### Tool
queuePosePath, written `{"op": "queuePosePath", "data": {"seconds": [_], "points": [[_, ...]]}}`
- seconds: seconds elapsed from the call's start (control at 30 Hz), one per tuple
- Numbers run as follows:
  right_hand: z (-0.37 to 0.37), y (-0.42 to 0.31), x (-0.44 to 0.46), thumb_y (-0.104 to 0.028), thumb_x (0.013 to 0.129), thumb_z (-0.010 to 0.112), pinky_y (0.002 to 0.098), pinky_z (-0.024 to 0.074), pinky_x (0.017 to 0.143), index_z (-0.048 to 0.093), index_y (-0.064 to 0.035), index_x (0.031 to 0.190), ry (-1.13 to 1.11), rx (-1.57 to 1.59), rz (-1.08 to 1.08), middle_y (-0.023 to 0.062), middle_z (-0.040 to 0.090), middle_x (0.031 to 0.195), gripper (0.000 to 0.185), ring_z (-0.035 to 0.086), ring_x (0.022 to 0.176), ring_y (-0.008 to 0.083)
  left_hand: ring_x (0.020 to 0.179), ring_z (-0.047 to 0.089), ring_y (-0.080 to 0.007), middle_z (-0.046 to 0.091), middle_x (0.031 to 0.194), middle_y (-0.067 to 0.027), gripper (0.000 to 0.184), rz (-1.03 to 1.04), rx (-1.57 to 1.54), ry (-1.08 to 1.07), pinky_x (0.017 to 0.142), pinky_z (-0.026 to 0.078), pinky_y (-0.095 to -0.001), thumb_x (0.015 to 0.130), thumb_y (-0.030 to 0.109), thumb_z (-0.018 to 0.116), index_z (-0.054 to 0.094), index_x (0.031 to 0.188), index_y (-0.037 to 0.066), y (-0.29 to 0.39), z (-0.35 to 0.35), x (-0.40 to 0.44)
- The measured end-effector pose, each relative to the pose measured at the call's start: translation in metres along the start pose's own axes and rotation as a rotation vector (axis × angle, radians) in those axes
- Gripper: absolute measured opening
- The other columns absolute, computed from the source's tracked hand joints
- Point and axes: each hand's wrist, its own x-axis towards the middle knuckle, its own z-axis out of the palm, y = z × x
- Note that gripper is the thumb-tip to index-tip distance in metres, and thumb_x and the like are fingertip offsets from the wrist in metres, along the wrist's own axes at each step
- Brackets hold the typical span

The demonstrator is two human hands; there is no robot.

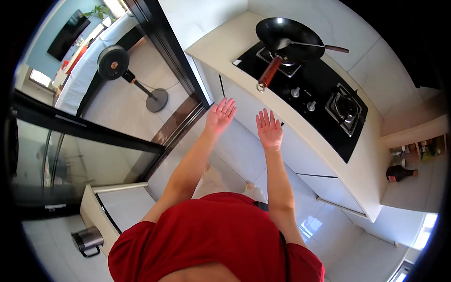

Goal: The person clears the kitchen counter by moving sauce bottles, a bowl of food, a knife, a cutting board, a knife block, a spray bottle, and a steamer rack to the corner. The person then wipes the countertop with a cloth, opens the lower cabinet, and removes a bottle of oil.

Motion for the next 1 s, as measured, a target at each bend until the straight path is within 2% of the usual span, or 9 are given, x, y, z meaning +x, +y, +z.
{"op": "queuePosePath", "data": {"seconds": [0.23, 0.43, 0.7, 0.8, 0.87, 1.0], "points": [[0.025, 0.104, 0.076, -0.032, 0.097, 0.022, 0.0459, 0.0233, 0.108, 0.026, -0.0074, 0.137, 0.01, 0.065, -0.015, 0.0135, 0.029, 0.141, 0.047, 0.026, 0.131, 0.0306, 0.128, 0.034, -0.0301, 0.039, 0.135, -0.0184, 0.049, 0.011, 0.065, -0.02, 0.105, 0.031, -0.0439, 0.097, 0.035, 0.022, 0.037, 0.129, 0.001, 0.117, 0.003, 0.055], [0.031, 0.165, 0.146, -0.031, 0.097, 0.022, 0.0464, 0.0254, 0.108, 0.028, -0.0037, 0.135, 0.055, 0.087, -0.015, 0.0134, 0.032, 0.14, 0.047, 0.029, 0.13, 0.0309, 0.127, 0.035, -0.0305, 0.039, 0.134, -0.0184, 0.048, -0.004, 0.059, 0.018, 0.105, 0.031, -0.0446, 0.097, 0.036, 0.023, 0.036, 0.129, 0.001, 0.178, -0.004, 0.105], [0.018, 0.202, 0.248, -0.03, 0.096, 0.023, 0.0464, 0.0263, 0.107, 0.03, -0.0003, 0.132, 0.178, 0.109, 0.021, 0.0127, 0.036, 0.136, 0.048, 0.032, 0.127, 0.0306, 0.125, 0.037, -0.0302, 0.039, 0.134, -0.0173, 0.049, -0.051, 0.117, 0.132, 0.104, 0.031, -0.0448, 0.097, 0.038, 0.022, 0.037, 0.128, 0.003, 0.206, -0.007, 0.198], [0.013, 0.206, 0.27, -0.027, 0.095, 0.026, 0.0455, 0.0267, 0.107, 0.032, 0.0009, 0.131, 0.229, 0.122, -0.012, 0.0132, 0.037, 0.135, 0.046, 0.033, 0.127, 0.0302, 0.125, 0.037, -0.0299, 0.039, 0.134, -0.0165, 0.049, -0.078, 0.142, 0.206, 0.105, 0.031, -0.0446, 0.097, 0.038, 0.021, 0.037, 0.128, 0.003, 0.206, -0.01, 0.226], [0.01, 0.209, 0.279, -0.018, 0.093, 0.03, 0.0459, 0.0283, 0.106, 0.038, 0.0049, 0.124, 0.287, 0.152, -0.009, 0.0165, 0.042, 0.131, 0.04, 0.036, 0.124, 0.0321, 0.125, 0.037, -0.0297, 0.038, 0.135, -0.0162, 0.05, -0.088, 0.165, 0.239, 0.105, 0.03, -0.0445, 0.097, 0.039, 0.021, 0.037, 0.128, 0.003, 0.206, -0.015, 0.242], [0.003, 0.211, 0.291, -0.011, 0.088, 0.033, 0.0457, 0.0287, 0.106, 0.046, 0.0073, 0.115, 0.298, 0.239, -0.06, 0.0176, 0.045, 0.127, 0.035, 0.037, 0.123, 0.032, 0.124, 0.037, -0.0265, 0.038, 0.134, -0.0135, 0.049, -0.135, 0.151, 0.281, 0.104, 0.031, -0.0424, 0.096, 0.04, 0.024, 0.035, 0.129, 0.005, 0.203, -0.025, 0.265]]}}
